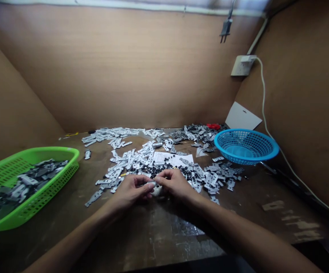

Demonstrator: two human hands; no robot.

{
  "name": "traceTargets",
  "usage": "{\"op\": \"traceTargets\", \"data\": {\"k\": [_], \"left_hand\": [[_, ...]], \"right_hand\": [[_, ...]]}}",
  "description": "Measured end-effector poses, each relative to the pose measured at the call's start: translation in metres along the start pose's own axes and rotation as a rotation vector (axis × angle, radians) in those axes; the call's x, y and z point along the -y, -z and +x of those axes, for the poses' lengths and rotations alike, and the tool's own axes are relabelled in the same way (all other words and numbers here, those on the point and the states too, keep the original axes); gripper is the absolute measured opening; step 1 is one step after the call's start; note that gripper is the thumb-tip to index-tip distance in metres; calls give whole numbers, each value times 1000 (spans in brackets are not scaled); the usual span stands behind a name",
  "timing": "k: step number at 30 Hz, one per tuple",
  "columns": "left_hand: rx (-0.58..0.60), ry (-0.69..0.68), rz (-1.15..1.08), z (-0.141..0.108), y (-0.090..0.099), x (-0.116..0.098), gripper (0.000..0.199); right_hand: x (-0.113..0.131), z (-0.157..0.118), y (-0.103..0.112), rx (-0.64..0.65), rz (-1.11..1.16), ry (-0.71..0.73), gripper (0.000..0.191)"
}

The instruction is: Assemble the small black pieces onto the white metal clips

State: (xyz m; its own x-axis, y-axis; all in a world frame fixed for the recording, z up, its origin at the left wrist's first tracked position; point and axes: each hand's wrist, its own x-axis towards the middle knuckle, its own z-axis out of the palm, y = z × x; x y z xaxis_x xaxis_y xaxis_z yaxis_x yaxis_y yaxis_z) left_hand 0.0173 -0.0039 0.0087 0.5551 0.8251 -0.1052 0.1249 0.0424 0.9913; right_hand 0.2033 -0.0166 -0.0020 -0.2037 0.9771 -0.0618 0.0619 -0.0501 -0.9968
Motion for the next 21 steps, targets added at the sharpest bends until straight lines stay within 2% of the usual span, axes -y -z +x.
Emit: {"op": "traceTargets", "data": {"k": [3, 7, 10, 15, 21], "left_hand": [[3, -17, 6, 0, 1, 0, 33], [-22, 1, -17, 0, 1, 1, 34], [-30, 5, -33, 0, 1, 1, 34], [-36, -9, -36, -3, -2, -4, 33], [-25, -52, -8, -2, -2, -10, 33]], "right_hand": [[1, 0, -1, -34, 2, -21, 34], [-1, 2, 4, 73, -56, -76, 41], [-2, 2, 7, 127, -67, -40, 35], [4, -5, 3, 27, -105, 92, 25], [6, -7, -2, -17, -132, 113, 26]]}}
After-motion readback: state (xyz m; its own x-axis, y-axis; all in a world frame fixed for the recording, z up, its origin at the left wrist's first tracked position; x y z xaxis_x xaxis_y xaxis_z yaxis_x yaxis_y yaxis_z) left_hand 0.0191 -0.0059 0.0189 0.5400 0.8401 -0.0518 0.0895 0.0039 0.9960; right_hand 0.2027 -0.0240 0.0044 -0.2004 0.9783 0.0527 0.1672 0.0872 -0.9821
